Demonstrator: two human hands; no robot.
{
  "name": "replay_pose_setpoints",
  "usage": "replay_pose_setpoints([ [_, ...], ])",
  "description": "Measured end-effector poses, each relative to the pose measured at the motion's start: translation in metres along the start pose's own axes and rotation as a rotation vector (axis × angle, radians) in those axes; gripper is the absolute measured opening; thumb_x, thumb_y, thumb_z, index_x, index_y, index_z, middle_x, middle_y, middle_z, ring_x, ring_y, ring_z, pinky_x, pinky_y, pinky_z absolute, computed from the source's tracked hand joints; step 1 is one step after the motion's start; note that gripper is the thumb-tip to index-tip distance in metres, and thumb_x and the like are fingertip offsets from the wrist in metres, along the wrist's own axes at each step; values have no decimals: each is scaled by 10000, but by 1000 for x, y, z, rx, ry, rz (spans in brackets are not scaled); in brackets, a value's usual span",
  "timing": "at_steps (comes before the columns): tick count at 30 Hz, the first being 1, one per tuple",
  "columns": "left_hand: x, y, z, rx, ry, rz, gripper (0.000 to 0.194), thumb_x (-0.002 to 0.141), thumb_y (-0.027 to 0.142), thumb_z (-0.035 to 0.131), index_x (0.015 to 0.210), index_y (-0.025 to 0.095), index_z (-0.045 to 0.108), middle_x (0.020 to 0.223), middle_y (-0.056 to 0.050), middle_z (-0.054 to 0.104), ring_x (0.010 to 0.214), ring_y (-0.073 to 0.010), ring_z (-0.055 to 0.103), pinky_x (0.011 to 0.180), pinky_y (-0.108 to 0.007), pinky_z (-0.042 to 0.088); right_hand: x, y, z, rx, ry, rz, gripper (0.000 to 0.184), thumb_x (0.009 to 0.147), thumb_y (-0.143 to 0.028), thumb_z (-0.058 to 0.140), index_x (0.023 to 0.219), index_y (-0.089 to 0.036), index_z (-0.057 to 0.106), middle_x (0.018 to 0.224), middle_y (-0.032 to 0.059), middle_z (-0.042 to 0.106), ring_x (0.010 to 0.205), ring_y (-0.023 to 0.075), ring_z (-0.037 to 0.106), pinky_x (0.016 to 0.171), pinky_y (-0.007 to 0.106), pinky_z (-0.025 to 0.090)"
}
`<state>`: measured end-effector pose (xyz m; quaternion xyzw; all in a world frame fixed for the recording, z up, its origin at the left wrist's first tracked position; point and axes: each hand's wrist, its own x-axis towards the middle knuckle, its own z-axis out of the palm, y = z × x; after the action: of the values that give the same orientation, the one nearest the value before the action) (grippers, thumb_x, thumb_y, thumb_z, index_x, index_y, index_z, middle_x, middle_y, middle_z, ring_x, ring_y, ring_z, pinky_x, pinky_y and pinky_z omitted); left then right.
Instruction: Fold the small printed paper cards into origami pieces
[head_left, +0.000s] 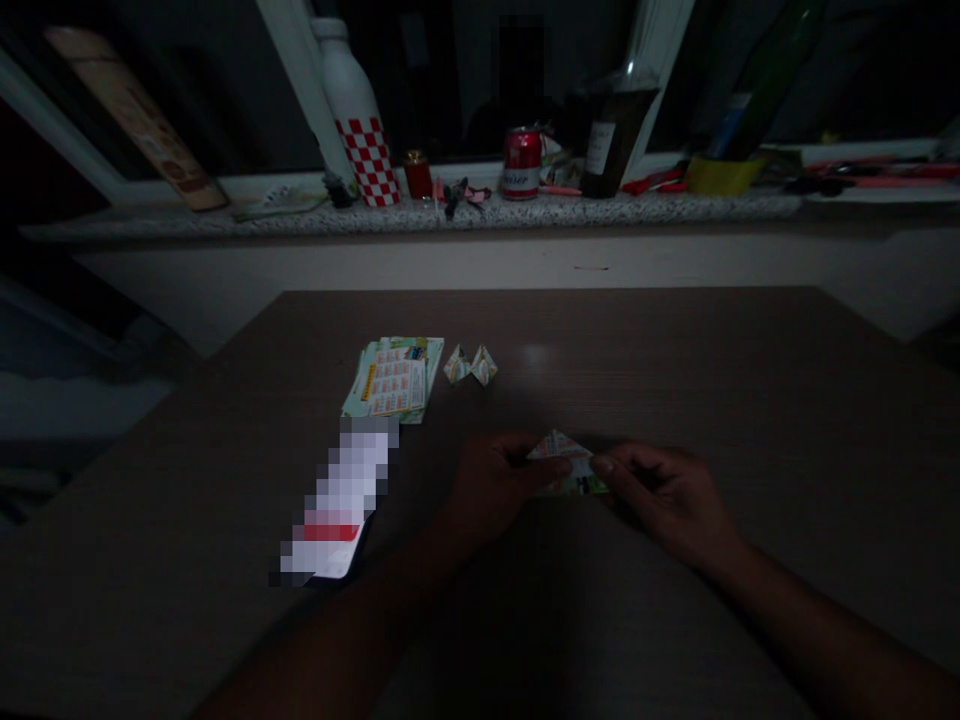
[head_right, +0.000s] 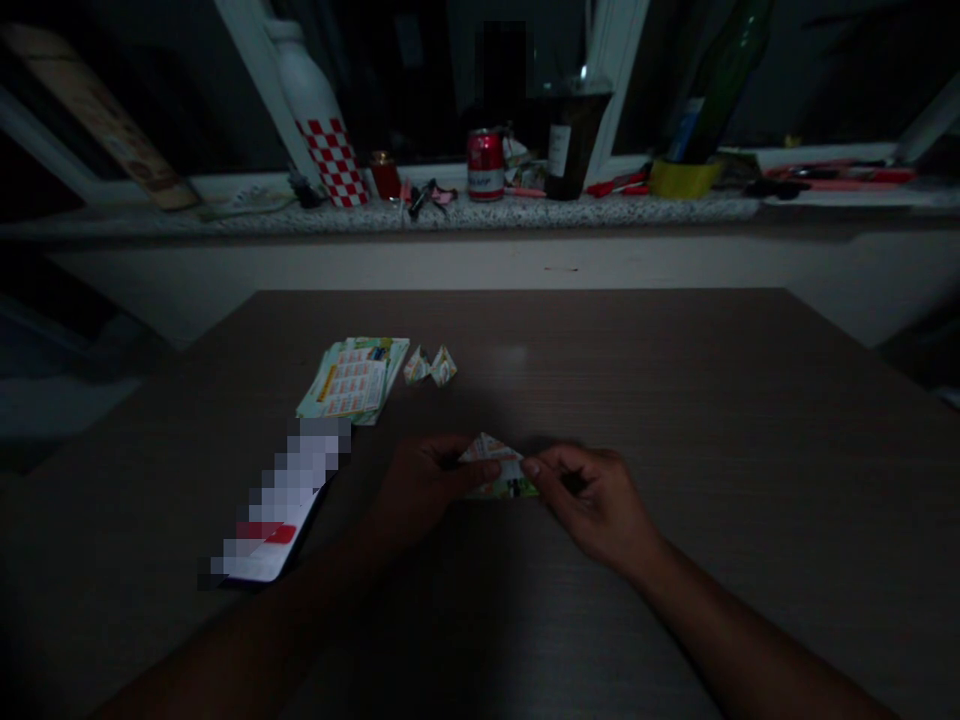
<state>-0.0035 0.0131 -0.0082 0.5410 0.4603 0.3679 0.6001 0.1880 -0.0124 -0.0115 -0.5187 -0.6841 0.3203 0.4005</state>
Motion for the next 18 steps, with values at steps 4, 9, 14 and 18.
replay_pose_setpoints([
  [4, 2, -3, 1, -197, -5, -37, 289, 618, 271, 804, 845, 138, 682, 833, -48, 719, 711, -167, 656, 664, -271, 494, -1, -1, 0, -14, -30, 10, 371, 884, -419, 511, 644, -157, 620, 510, -5, 556, 449, 103, 498, 411, 200, 379],
  [9, 2, -1, 4, -267, 13, -52, 318, 579, 227, 826, 824, 141, 642, 825, -39, 723, 708, -159, 665, 664, -268, 504, 0, 1, -1, -43, -43, -3, 419, 892, -427, 489, 567, -169, 549, 472, -20, 511, 418, 91, 454, 397, 202, 343],
  [14, 1, 4, 5, -278, 25, -76, 327, 566, 201, 831, 827, 136, 646, 804, -25, 721, 679, -141, 659, 651, -258, 501, 0, 1, -1, -59, -57, -30, 446, 903, -403, 472, 518, -179, 499, 450, -29, 474, 402, 84, 421, 388, 203, 311],
  [18, 0, 7, 6, -285, 4, -83, 309, 566, 211, 831, 802, 130, 649, 769, -17, 718, 652, -135, 655, 635, -248, 496, -2, -2, -2, -60, -27, -120, 435, 897, -366, 489, 503, -186, 448, 451, -44, 395, 400, 78, 374, 397, 214, 286],
])
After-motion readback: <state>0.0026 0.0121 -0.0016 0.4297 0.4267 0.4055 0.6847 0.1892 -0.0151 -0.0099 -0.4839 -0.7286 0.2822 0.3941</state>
